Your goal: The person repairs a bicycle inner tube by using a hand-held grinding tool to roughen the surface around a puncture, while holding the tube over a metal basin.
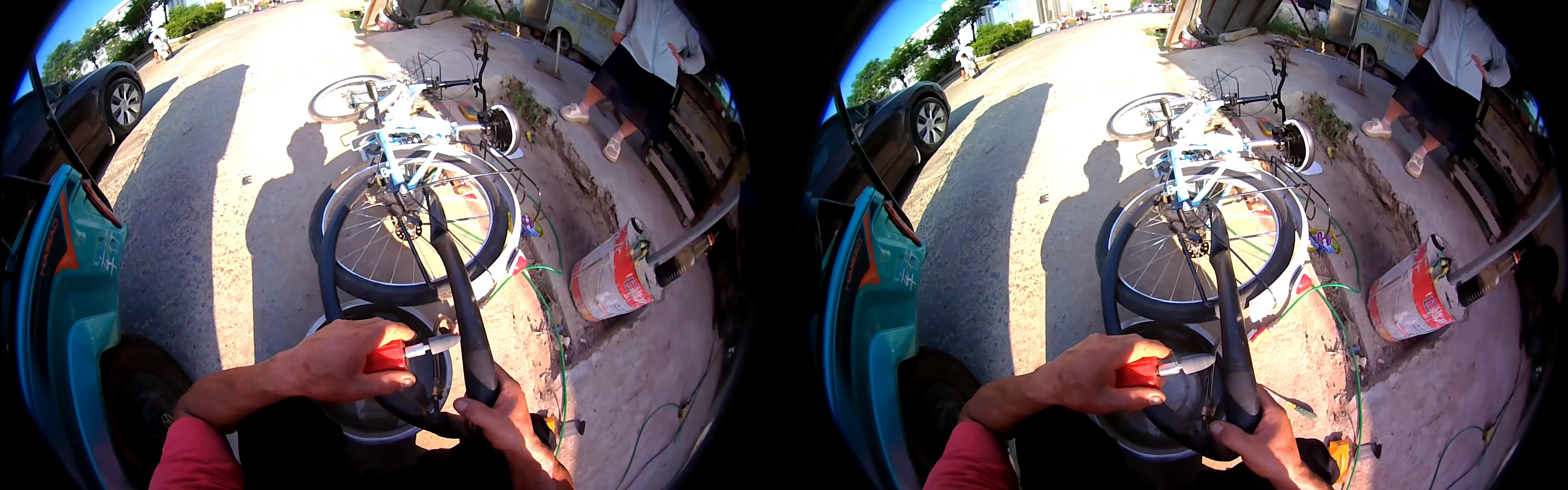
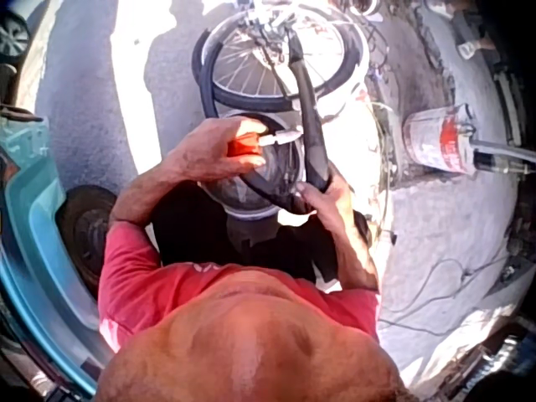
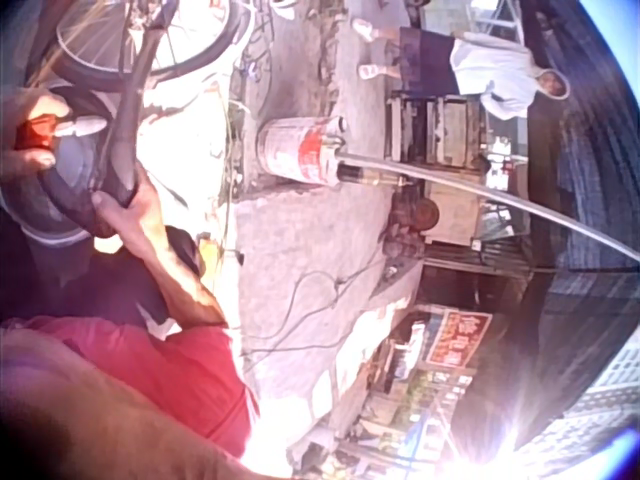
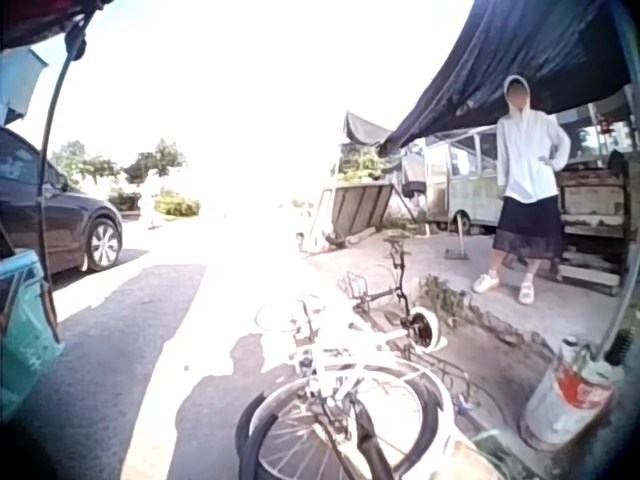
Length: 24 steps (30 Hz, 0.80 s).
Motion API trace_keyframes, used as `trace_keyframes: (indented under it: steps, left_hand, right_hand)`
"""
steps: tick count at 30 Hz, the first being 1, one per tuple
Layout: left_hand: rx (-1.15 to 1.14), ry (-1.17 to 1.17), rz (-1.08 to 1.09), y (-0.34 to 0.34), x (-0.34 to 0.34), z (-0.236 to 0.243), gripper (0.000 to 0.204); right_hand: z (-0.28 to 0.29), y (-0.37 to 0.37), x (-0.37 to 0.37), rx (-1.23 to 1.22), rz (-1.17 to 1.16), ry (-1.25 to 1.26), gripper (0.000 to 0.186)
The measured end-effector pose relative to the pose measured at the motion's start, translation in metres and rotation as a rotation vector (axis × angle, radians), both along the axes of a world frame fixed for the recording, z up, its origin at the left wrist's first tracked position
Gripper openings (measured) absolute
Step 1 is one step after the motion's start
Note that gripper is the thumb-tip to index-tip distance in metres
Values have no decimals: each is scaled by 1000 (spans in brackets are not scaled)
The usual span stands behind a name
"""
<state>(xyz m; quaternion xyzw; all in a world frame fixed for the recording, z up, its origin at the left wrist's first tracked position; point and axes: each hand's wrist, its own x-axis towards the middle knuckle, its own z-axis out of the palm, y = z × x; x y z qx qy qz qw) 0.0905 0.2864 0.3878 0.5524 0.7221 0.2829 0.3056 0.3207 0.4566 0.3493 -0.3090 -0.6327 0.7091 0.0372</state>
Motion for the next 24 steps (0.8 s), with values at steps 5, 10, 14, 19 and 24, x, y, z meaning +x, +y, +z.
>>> trace_keyframes:
  steps: [5,10,14,19,24]
  left_hand:
    - [-1,11,2,3,1,-1,71]
    - [73,-2,56,-4,4,-4,58]
    - [167,-313,239,-2,-11,-20,45]
    - [50,-520,264,8,-15,-16,49]
    - [244,-237,183,-7,-3,-7,56]
  right_hand:
    - [2,2,3,-69,-35,-1,55]
    - [3,-2,6,-93,-41,27,51]
    - [1,-8,6,-73,-57,63,49]
    - [-16,4,4,-36,-79,162,54]
    - [8,26,-16,47,109,283,64]
